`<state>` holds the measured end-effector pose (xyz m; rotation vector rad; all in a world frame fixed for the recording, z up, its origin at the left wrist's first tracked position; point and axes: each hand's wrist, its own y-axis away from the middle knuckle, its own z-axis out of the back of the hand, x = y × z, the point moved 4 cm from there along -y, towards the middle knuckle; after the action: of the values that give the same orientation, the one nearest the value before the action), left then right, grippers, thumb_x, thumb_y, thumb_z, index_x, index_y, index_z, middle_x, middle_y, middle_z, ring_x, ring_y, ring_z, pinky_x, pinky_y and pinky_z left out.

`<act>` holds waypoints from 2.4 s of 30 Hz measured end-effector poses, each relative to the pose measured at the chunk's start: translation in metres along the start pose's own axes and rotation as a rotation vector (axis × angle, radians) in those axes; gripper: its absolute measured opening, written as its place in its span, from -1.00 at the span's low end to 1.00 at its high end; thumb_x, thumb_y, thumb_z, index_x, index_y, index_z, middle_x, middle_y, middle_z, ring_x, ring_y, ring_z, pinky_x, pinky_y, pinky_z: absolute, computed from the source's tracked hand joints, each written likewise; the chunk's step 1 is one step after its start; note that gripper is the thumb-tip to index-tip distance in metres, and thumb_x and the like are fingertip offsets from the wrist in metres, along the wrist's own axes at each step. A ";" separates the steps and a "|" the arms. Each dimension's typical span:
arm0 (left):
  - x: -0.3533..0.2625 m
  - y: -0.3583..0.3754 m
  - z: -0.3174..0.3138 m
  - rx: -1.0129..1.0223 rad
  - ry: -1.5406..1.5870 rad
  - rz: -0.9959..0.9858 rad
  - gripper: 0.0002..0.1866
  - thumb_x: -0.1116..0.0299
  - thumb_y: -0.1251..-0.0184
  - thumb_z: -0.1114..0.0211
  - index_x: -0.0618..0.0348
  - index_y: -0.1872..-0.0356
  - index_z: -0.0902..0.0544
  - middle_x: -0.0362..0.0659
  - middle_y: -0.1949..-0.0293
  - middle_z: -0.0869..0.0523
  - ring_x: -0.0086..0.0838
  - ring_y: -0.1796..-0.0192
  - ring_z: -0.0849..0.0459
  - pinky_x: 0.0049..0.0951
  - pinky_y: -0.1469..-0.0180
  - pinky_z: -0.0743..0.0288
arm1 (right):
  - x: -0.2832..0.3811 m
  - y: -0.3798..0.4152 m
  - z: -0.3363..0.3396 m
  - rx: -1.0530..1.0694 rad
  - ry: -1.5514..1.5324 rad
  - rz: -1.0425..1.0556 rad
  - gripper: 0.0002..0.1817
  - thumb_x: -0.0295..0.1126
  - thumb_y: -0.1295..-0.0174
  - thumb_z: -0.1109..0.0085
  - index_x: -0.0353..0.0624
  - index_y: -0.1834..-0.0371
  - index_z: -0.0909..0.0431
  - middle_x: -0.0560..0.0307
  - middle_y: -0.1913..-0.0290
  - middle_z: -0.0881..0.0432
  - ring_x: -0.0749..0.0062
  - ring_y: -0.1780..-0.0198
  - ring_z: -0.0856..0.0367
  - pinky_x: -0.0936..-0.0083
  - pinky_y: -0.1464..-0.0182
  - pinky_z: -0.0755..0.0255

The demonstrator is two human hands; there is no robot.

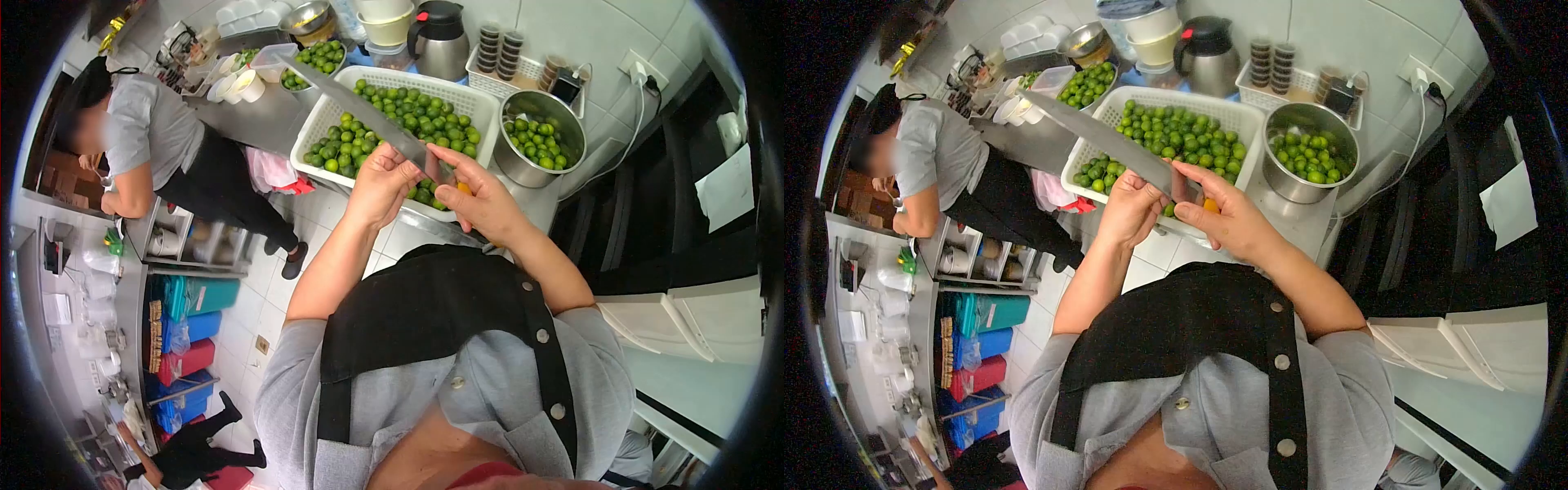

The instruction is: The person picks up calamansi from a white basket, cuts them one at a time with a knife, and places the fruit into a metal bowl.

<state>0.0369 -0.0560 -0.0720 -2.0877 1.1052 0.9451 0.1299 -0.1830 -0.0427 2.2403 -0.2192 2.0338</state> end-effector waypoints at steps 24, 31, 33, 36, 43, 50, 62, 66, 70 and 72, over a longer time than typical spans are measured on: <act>0.000 0.004 0.010 -0.073 -0.073 0.046 -0.73 0.48 -0.27 -0.28 0.14 0.03 -0.50 -0.19 0.21 -0.64 -0.47 0.15 -0.62 -0.48 0.09 -0.49 | -0.004 0.000 -0.007 -0.001 -0.021 -0.002 -0.35 -0.25 -0.30 -0.15 -0.03 -0.42 -0.13 0.31 0.51 -0.36 0.72 0.69 -0.26 0.73 0.65 -0.19; 0.003 0.002 0.010 -0.018 0.018 0.039 -0.72 0.46 -0.28 -0.27 0.16 -0.01 -0.50 -0.16 0.13 -0.63 -0.45 0.11 -0.61 -0.41 0.00 -0.50 | -0.006 -0.002 0.001 -0.041 -0.110 -0.024 -0.38 -0.22 -0.32 -0.12 -0.05 -0.42 -0.16 0.26 0.43 -0.39 0.71 0.66 -0.29 0.73 0.64 -0.21; 0.001 0.004 0.010 -0.072 0.031 0.083 -0.71 0.45 -0.29 -0.26 0.15 -0.02 -0.50 -0.15 0.11 -0.62 -0.44 0.09 -0.62 -0.40 -0.03 -0.50 | -0.010 -0.003 0.005 -0.093 -0.138 -0.051 -0.37 -0.21 -0.32 -0.11 -0.06 -0.43 -0.15 0.24 0.39 -0.41 0.71 0.65 -0.29 0.73 0.63 -0.22; -0.002 0.005 0.007 -0.098 0.084 0.120 -0.70 0.44 -0.30 -0.25 0.16 -0.04 -0.50 -0.16 0.10 -0.62 -0.44 0.08 -0.62 -0.40 -0.03 -0.50 | -0.011 -0.004 0.011 -0.158 -0.139 -0.083 -0.35 -0.21 -0.32 -0.12 -0.05 -0.44 -0.12 0.23 0.34 -0.45 0.73 0.64 -0.28 0.74 0.62 -0.24; 0.001 0.000 0.005 -0.086 0.112 0.064 -0.67 0.43 -0.30 -0.25 0.18 -0.07 -0.47 -0.15 0.15 -0.64 -0.42 0.12 -0.64 -0.39 0.00 -0.52 | 0.000 -0.004 0.002 -0.033 0.090 -0.038 -0.27 -0.27 -0.27 -0.19 0.00 -0.47 -0.07 0.25 0.27 -0.51 0.77 0.60 -0.28 0.75 0.60 -0.25; 0.001 0.002 0.000 -0.185 -0.023 0.123 -0.57 0.51 -0.20 -0.28 0.28 -0.09 -0.39 -0.06 0.23 -0.64 -0.36 0.24 -0.68 -0.36 0.19 -0.60 | 0.006 -0.004 -0.007 -0.039 0.108 0.060 -0.19 -0.27 -0.17 -0.32 -0.18 -0.42 -0.06 0.11 0.19 -0.50 0.66 0.34 -0.41 0.71 0.35 -0.35; 0.000 0.005 0.004 -0.207 -0.034 0.087 -0.63 0.51 -0.25 -0.25 0.26 -0.08 -0.45 -0.09 0.19 -0.63 -0.36 0.18 -0.66 -0.38 0.11 -0.57 | -0.007 -0.006 0.002 -0.021 0.183 0.163 -0.23 -0.37 -0.08 -0.39 -0.15 -0.33 -0.16 0.21 -0.03 -0.44 0.61 0.10 -0.37 0.63 0.00 -0.33; -0.001 0.005 0.005 -0.201 -0.104 0.061 -0.65 0.52 -0.25 -0.25 0.27 -0.06 -0.47 -0.11 0.12 -0.61 -0.40 0.11 -0.64 -0.43 0.08 -0.55 | -0.002 -0.004 0.004 -0.027 0.192 0.181 -0.29 -0.39 -0.10 -0.36 -0.11 -0.29 -0.18 0.26 -0.03 -0.44 0.69 0.23 -0.38 0.71 0.21 -0.35; 0.002 0.007 -0.009 -0.155 -0.192 0.048 -0.65 0.56 -0.23 -0.24 0.27 -0.05 -0.49 -0.13 0.13 -0.63 -0.44 0.13 -0.64 -0.49 0.12 -0.53 | -0.004 -0.007 0.005 -0.029 0.066 0.121 -0.33 -0.40 -0.12 -0.34 -0.06 -0.26 -0.19 0.23 0.17 -0.49 0.75 0.46 -0.34 0.75 0.51 -0.28; 0.000 0.005 -0.007 -0.160 -0.198 0.086 -0.65 0.59 -0.22 -0.23 0.26 -0.05 -0.49 -0.15 0.14 -0.63 -0.47 0.14 -0.64 -0.53 0.16 -0.51 | -0.009 -0.008 0.008 -0.037 0.040 0.108 -0.35 -0.40 -0.12 -0.33 -0.03 -0.26 -0.20 0.24 0.28 -0.48 0.75 0.54 -0.31 0.75 0.59 -0.25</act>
<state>0.0350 -0.0636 -0.0694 -2.0305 1.0529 1.2901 0.1385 -0.1767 -0.0524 2.2090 -0.3789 2.1061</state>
